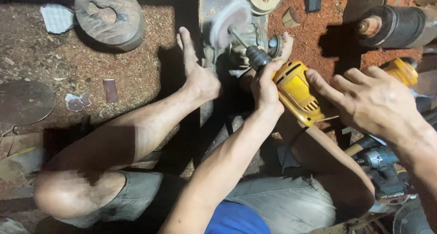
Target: Polishing a decorative wooden ornament using a drill with a polishing attachment.
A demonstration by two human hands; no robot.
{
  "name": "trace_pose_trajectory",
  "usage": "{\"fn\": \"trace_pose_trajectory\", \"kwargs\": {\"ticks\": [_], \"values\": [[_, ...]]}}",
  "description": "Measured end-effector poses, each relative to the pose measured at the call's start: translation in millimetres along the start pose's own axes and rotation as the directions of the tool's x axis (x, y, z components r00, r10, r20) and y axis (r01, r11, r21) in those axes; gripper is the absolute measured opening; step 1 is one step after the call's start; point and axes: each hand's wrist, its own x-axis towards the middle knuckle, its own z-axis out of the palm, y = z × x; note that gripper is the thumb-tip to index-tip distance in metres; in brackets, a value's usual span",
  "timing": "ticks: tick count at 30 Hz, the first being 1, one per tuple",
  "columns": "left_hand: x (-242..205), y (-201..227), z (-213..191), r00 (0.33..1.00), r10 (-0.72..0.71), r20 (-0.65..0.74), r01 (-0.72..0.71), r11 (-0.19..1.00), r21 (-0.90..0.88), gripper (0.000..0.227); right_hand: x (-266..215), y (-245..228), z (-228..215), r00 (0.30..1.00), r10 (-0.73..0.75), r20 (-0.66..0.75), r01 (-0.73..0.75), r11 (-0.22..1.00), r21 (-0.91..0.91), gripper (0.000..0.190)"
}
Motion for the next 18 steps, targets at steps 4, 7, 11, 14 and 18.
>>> {"fn": "trace_pose_trajectory", "kwargs": {"ticks": [4,7,11,14,18], "values": [[-9,9,4,0.999,-0.016,-0.033,0.016,1.0,0.013,0.024,-2,-5,-7,0.999,0.011,-0.048,-0.01,1.0,0.027,0.096],[-13,7,-2,0.997,-0.044,-0.056,0.045,0.999,0.019,0.023,-4,-11,-10,1.0,0.018,-0.02,-0.017,0.999,0.028,0.092],[-13,5,-11,0.998,-0.031,-0.05,0.033,0.999,0.025,0.022,-4,-18,-12,0.998,0.048,-0.041,-0.044,0.994,0.104,0.091],[-10,6,-19,0.998,-0.039,-0.044,0.041,0.998,0.056,0.023,-4,-28,-7,0.996,0.07,-0.063,-0.06,0.988,0.142,0.088],[-17,17,-17,0.999,-0.039,0.007,0.038,0.988,0.149,0.022,-11,-51,4,0.973,0.172,-0.155,-0.119,0.945,0.303,0.084]]}}
